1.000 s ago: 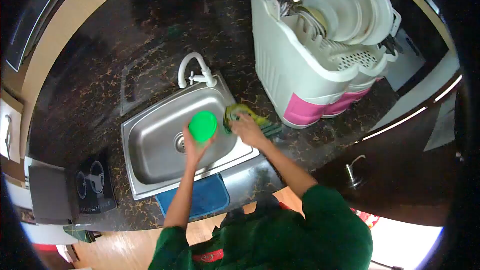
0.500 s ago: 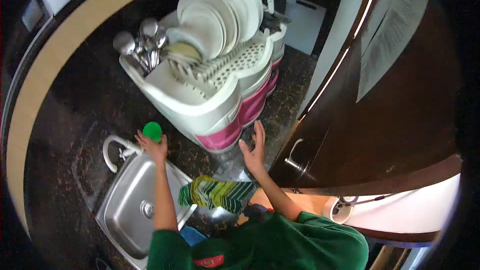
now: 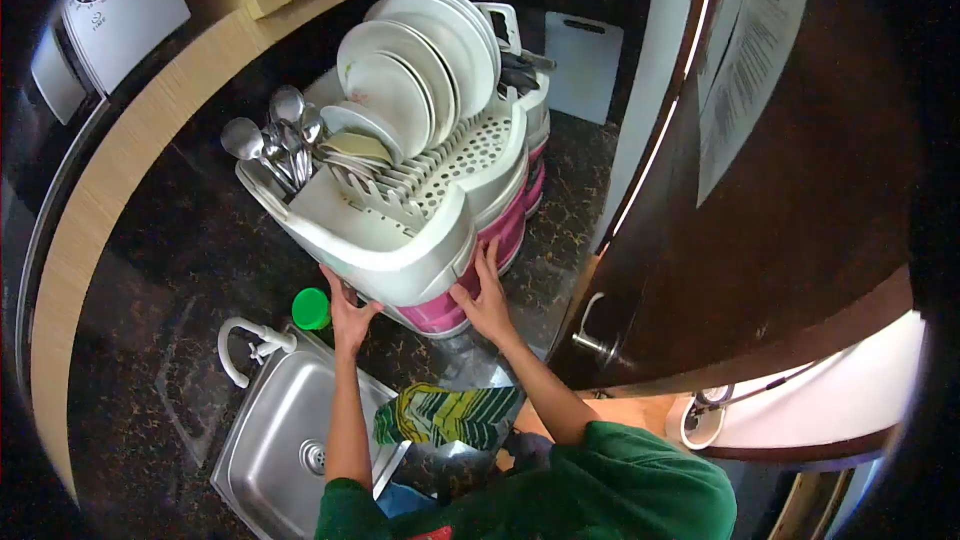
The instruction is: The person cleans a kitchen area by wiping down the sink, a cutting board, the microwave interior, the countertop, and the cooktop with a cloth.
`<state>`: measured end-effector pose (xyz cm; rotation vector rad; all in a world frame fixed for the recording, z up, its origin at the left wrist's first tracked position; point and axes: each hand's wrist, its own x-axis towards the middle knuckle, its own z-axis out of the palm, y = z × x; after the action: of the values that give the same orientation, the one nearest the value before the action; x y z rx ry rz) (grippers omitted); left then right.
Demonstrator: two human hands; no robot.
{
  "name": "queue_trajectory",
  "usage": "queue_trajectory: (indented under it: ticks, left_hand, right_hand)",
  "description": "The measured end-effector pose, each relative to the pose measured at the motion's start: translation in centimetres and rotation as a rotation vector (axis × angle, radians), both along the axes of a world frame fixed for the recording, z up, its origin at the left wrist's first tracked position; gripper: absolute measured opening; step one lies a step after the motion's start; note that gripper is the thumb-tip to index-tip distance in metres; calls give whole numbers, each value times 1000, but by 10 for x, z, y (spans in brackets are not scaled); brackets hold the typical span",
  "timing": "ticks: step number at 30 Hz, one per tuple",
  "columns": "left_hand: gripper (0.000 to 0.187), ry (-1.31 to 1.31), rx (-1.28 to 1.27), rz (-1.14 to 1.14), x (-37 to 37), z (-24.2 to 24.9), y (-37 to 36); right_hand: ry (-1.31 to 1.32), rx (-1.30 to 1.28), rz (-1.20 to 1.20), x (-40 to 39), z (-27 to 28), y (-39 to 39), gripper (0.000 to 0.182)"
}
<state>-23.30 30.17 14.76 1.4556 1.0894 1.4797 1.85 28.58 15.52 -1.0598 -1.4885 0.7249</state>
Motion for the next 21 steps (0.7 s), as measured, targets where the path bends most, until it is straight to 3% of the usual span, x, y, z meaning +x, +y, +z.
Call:
queue_trajectory:
  ticks: [4, 5, 7, 9, 11, 13, 16, 18, 21]
  left_hand:
    - [138, 23, -54, 61, 5, 4, -6]
    - [130, 55, -8, 77, 2, -2, -4]
    - [113, 536, -38, 312, -7, -17, -11]
    - [89, 685, 88, 363, 12, -17, -54]
    - [84, 873, 207, 96, 32, -12, -115]
    - [81, 1250, 52, -89, 51, -18, -169]
    - [82, 1440, -28, -141, 67, -54, -213]
    - [82, 1420, -3, -63, 85, -68, -215]
    - [81, 1339, 78, -78, 108, -60, -219]
  right_hand:
    - [7, 37, -9, 1, -2, 2, 85]
    - [-21, 2, -17, 3, 0, 0, 85]
    - [-73, -22, 17, 23, 5, -3, 82]
    - [-173, 100, -149, 47, 17, -11, 78]
    - [-181, 123, -321, 62, 30, -21, 71]
    - [-167, 139, -454, 75, 40, -33, 64]
    - [-352, 98, -613, 96, 25, -47, 57]
    - [-607, 12, -736, 110, 27, -73, 54]
    - [-663, -136, -647, 147, 17, -111, 53]
